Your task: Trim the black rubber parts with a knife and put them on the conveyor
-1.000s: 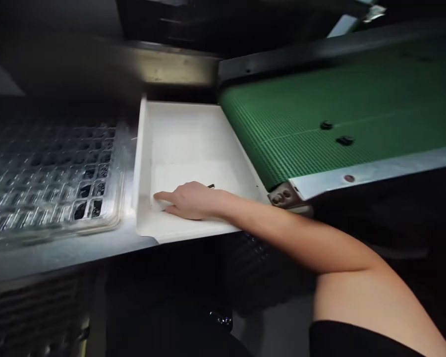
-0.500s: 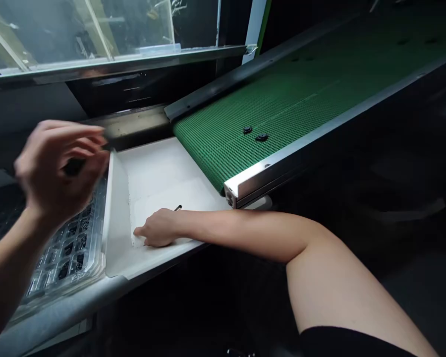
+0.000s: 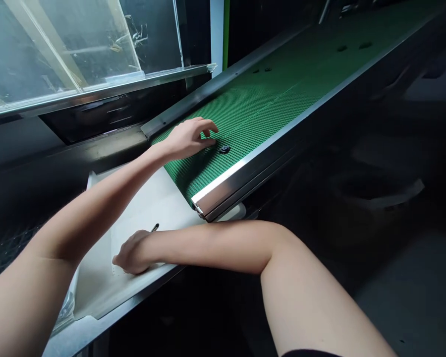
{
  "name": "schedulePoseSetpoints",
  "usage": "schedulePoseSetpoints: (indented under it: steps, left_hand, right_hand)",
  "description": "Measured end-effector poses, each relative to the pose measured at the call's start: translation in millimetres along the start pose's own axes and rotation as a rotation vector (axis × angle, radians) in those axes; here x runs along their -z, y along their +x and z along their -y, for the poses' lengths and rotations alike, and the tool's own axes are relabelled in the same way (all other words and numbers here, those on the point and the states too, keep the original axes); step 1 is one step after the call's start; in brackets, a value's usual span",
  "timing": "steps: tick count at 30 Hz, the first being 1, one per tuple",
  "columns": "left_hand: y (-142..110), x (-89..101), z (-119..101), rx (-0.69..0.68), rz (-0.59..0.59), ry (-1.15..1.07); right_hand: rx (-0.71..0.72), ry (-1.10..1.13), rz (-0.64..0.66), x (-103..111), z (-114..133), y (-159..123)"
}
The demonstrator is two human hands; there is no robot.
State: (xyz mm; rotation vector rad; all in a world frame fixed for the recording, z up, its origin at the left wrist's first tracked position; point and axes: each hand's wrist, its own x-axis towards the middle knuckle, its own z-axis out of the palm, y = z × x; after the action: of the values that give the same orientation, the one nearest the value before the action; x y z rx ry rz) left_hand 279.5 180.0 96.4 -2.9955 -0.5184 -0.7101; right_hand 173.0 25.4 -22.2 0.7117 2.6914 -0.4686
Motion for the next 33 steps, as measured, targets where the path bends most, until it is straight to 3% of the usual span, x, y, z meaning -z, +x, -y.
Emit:
schedulePoseSetpoints:
  steps: [4, 10, 14, 17, 22, 29, 33]
  left_hand:
    - [3, -6.9, 1, 0.032, 0.004, 0.036]
    - [-6, 1.5, -27, -0.034, -0.121, -0.06]
    - [-6, 2.1, -43, -0.059, -0.057, -0.104]
    - [-6, -3.6, -49, -0.036, 0.012, 0.019]
    - [-14, -6.3, -59, -0.062, 0.02, 0.181]
    - [-25, -0.2, -57, -0.149, 0.023, 0.199]
    - [-33, 1.1, -49, -0.141, -0.05, 0.083]
  right_hand:
    - [0.018, -0.001, -0.025, -3, 0, 5]
    - [0.028, 0.004, -0.023, -4, -1, 5]
    - [0.035, 0.005, -0.032, -3, -1, 1]
    - [0.04, -0.006, -0.03, -2, -1, -1]
    - [0.041, -0.018, -0.02, 0, 0, -5]
    - [0.015, -0.015, 0.009, -1, 1, -6]
    - [0.001, -0.015, 0.018, 0, -1, -5]
